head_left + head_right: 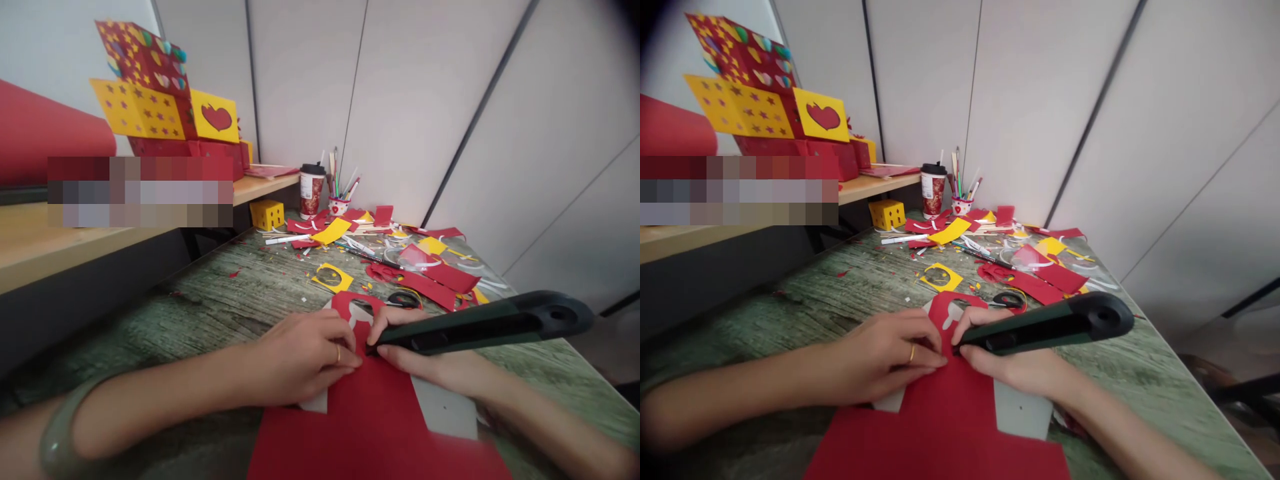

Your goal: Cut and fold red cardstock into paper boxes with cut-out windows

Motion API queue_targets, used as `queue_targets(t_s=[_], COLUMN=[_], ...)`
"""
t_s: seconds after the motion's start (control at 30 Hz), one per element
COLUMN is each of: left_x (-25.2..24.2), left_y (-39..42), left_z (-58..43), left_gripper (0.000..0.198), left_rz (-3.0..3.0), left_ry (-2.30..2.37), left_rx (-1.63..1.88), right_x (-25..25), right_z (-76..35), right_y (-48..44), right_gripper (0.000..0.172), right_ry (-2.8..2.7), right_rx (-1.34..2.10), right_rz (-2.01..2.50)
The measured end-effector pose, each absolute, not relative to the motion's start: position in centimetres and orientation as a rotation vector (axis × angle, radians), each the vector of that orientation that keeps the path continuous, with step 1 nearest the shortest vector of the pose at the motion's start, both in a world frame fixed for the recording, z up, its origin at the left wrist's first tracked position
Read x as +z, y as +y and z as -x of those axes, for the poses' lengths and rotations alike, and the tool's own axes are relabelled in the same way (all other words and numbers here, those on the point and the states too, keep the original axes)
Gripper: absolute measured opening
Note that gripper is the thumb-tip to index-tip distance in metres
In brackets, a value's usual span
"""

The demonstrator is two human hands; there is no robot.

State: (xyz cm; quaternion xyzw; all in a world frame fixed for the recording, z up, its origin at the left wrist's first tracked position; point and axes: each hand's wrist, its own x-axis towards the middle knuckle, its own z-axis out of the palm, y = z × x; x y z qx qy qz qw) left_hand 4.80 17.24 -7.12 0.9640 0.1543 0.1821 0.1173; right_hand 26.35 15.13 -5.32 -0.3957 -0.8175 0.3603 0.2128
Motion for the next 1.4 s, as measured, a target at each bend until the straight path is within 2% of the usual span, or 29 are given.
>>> queue_targets(t_s=[0.3, 0.7, 1.4], left_x=[-7.3, -7.3, -7.6], left_y=[17.0, 17.4, 17.5], left_z=[-4.5, -4.6, -4.4], left_gripper=[0.024, 0.024, 0.027], left_rz=[-3.035, -3.011, -3.022], left_ry=[0.429, 0.394, 0.394], left_rx=[0.474, 0.520, 0.489], right_x=[-5.3, -6.1, -5.8], right_z=[-26.7, -27.4, -27.3], right_y=[15.3, 16.0, 15.8], right_gripper=[0.010, 0.010, 0.008], right_ry=[-2.301, -2.315, -2.336], right_rx=[1.026, 1.107, 1.042], right_rz=[1.065, 0.990, 1.113])
